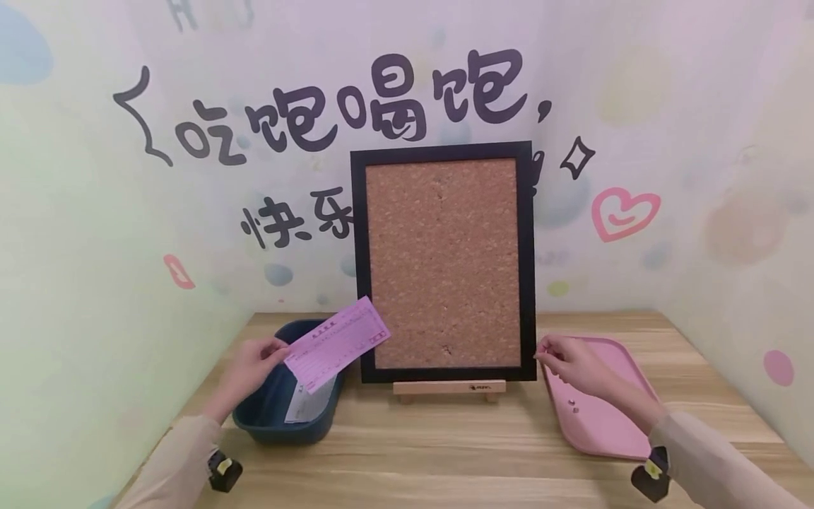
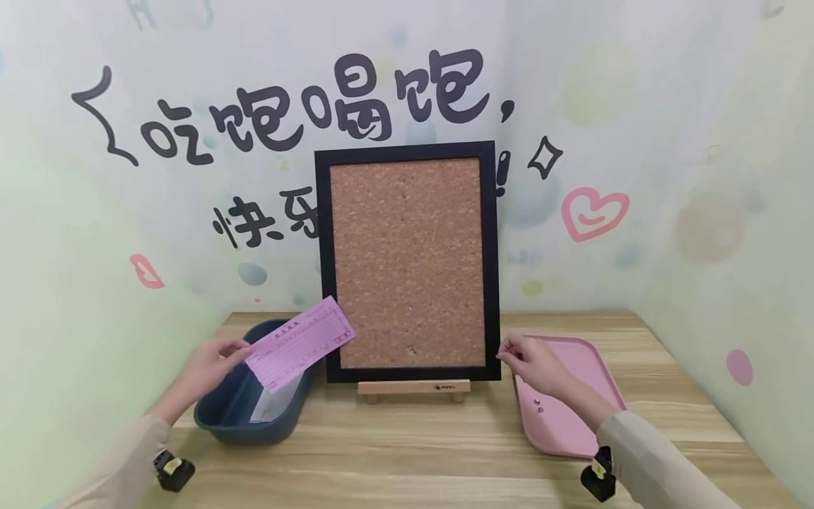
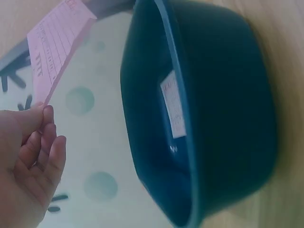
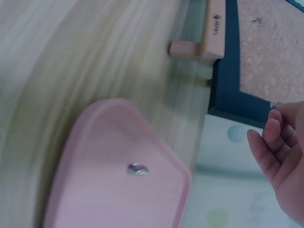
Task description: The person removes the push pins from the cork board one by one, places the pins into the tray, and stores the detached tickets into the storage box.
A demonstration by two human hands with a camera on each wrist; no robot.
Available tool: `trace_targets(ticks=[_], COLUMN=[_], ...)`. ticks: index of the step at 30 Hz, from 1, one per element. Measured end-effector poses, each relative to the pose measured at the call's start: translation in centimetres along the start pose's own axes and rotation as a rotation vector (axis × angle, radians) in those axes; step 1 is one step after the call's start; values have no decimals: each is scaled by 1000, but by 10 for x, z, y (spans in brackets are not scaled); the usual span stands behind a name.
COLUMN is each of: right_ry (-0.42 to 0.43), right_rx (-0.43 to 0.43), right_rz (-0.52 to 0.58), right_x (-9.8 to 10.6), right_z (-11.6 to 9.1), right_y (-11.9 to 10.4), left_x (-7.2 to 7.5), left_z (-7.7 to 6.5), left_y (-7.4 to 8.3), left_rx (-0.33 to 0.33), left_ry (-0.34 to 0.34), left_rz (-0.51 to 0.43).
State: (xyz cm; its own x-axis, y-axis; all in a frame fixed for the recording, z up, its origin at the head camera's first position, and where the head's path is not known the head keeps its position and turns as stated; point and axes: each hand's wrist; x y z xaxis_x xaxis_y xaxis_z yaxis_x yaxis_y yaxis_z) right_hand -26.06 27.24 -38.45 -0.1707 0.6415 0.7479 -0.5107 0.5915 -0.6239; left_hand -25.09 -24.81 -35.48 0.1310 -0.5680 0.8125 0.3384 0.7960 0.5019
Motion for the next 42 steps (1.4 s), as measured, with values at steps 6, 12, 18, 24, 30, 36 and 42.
trace_targets(ticks=[6,12,18,24,30,36,42], right_ry=[12,30,-14,-40,-45,-74,-104], right_rx=[-33,-34,-31,-48,-57,-65,-67], right_rz=[-9,-32,-19,-31,-67,-36,-10], right_x=[-2,-3,-4,-5,-9,-11,-13], right_z=[-13,-25,-42,-60,-69,-69,-68], right_y=[11,25,44,63,77,80,82], left_x=[6,8,7,0,-16,-23,-31], left_z=[-10,-25,-37,-43,-45,-42,-40], left_y=[-16,-30,-44,-49,-54,-47,-44], left_rx=[53,98,161,193,180,212,208], left_ry=[12,42,31,16,125,141,178], left_rz=[14,6,21,37,34,77,106])
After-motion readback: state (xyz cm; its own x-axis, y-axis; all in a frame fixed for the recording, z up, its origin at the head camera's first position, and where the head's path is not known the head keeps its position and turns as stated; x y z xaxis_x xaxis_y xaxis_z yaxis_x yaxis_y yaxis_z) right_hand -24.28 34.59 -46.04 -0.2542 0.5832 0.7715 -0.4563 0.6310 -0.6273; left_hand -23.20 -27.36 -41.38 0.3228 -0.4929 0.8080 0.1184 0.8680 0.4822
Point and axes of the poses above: each hand's wrist, its own z-axis towards the middle knuckle, its own x-axis out of the back of the hand, y = z × x, and after that the axes turned 7 degrees about -y, right-handed
